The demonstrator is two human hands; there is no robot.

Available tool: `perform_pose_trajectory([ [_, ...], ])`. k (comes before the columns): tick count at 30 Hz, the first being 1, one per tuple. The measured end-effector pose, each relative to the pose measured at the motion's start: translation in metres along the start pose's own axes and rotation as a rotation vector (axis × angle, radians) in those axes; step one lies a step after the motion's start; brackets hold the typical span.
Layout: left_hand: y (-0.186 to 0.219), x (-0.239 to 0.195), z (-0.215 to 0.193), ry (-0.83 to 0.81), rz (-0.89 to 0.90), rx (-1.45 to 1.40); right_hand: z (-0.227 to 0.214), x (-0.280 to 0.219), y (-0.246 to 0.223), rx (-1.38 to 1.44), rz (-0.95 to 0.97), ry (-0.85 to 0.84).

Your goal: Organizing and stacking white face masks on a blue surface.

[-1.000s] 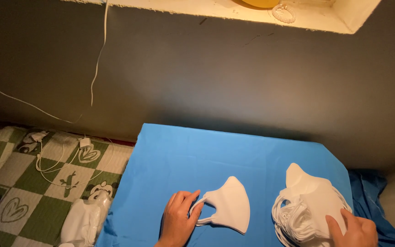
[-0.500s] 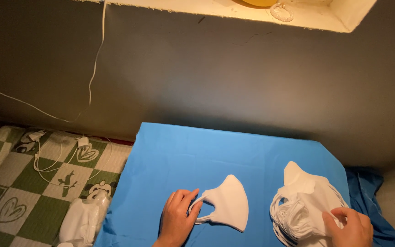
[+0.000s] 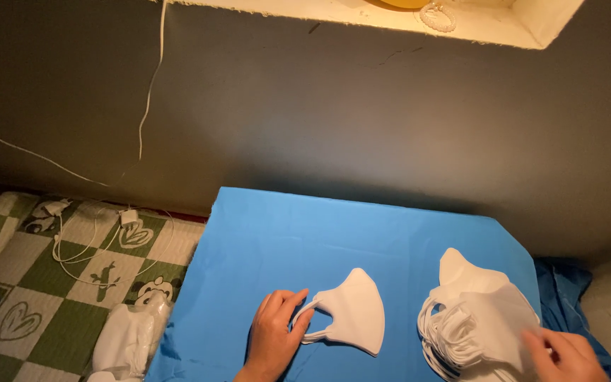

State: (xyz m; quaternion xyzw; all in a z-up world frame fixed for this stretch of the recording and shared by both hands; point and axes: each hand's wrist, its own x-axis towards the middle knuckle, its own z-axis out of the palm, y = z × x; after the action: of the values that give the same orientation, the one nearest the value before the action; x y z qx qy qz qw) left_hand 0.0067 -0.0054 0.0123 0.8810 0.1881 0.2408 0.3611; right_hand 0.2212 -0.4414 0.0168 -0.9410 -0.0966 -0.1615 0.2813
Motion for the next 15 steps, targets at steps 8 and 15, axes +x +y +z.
perform_pose_trajectory([
  [8, 0.057, 0.005, -0.043, -0.07, 0.071, -0.36, -0.002, 0.024, 0.076, -0.158, -0.281, -0.797],
  [15, 0.103, 0.008, -0.065, -0.371, 0.138, -0.67, -0.035, -0.026, -0.158, 0.118, -0.089, -1.002],
])
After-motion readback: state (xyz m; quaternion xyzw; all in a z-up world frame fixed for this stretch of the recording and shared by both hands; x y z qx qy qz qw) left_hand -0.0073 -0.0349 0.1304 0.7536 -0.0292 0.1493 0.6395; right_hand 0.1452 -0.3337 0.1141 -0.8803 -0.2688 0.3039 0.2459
